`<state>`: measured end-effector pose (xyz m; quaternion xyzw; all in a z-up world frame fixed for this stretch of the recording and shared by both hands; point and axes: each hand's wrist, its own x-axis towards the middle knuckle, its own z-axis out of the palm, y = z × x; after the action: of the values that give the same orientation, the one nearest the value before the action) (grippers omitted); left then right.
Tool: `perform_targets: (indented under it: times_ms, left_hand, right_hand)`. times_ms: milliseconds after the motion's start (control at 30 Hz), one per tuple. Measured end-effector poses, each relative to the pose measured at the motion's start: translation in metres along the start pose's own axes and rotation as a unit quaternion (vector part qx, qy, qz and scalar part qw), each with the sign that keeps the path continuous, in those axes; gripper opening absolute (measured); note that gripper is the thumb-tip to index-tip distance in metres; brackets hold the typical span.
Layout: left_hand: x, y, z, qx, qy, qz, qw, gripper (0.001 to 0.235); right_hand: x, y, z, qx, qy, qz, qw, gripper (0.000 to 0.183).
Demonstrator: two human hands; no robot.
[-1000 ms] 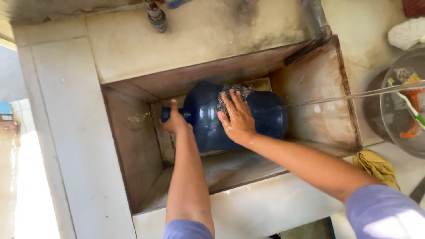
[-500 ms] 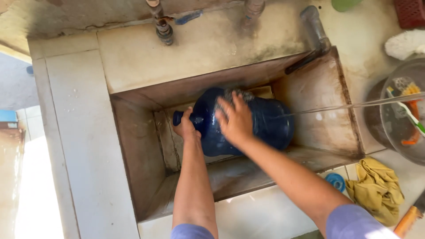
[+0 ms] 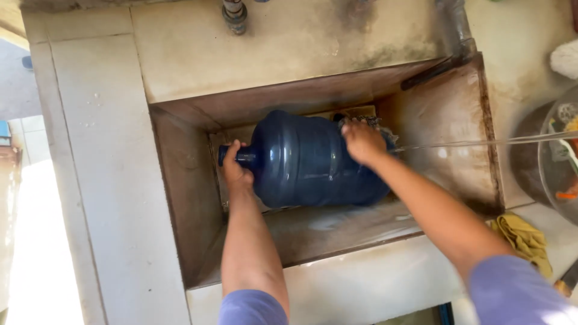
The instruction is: Washing large plastic water bottles and preparing them with caps.
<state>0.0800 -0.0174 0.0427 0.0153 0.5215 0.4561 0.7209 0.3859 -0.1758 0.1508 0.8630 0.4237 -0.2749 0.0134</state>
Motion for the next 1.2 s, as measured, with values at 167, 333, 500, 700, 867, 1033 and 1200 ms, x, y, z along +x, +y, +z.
perform_targets:
  times_ms: [167,333,500,700,867,1033,1200]
  left_hand:
    - [0.038,-0.012,-0.031,-0.030,-0.048,-0.041,0.998,0.039]
    - [-0.002,0.010,0.005,0.011,0.287,-0.040,0.957,0.045]
    - [0.019,-0.002,-0.025,-0.005,0.077,-0.007,0.997,0.029]
    - [0.034,-0.006,-0.063,-0.003,0.102,-0.078,0.992,0.034]
    - [0.016,0.002,-0.031,0.003,0.219,-0.071,0.973,0.036]
    - [0.018,0.012,-0.032,-0.072,-0.099,-0.035,0.992,0.038]
    - [0.005,0.021,0.014,-0.044,-0.096,0.025,0.994,0.040]
  right_hand:
    - [-0.006,0.018,-0.014,-0.006,-0.034,0.049,0.998,0.056]
    - [-0.084,0.031,-0.014,0.028,0.092,-0.200,0.975,0.056]
    - [0.014,0.020,-0.034,-0.036,-0.063,0.016,0.997,0.059]
    - [-0.032,0.030,-0.022,0.002,0.090,-0.166,0.982,0.055]
    - [-0.036,0.064,-0.012,0.008,0.082,-0.236,0.968,0.055]
    - [0.047,0.071,-0.017,0.040,-0.122,0.065,0.990,0.051]
    - [-0.003,0.121,0.023,0.146,0.016,0.011,0.989,0.057]
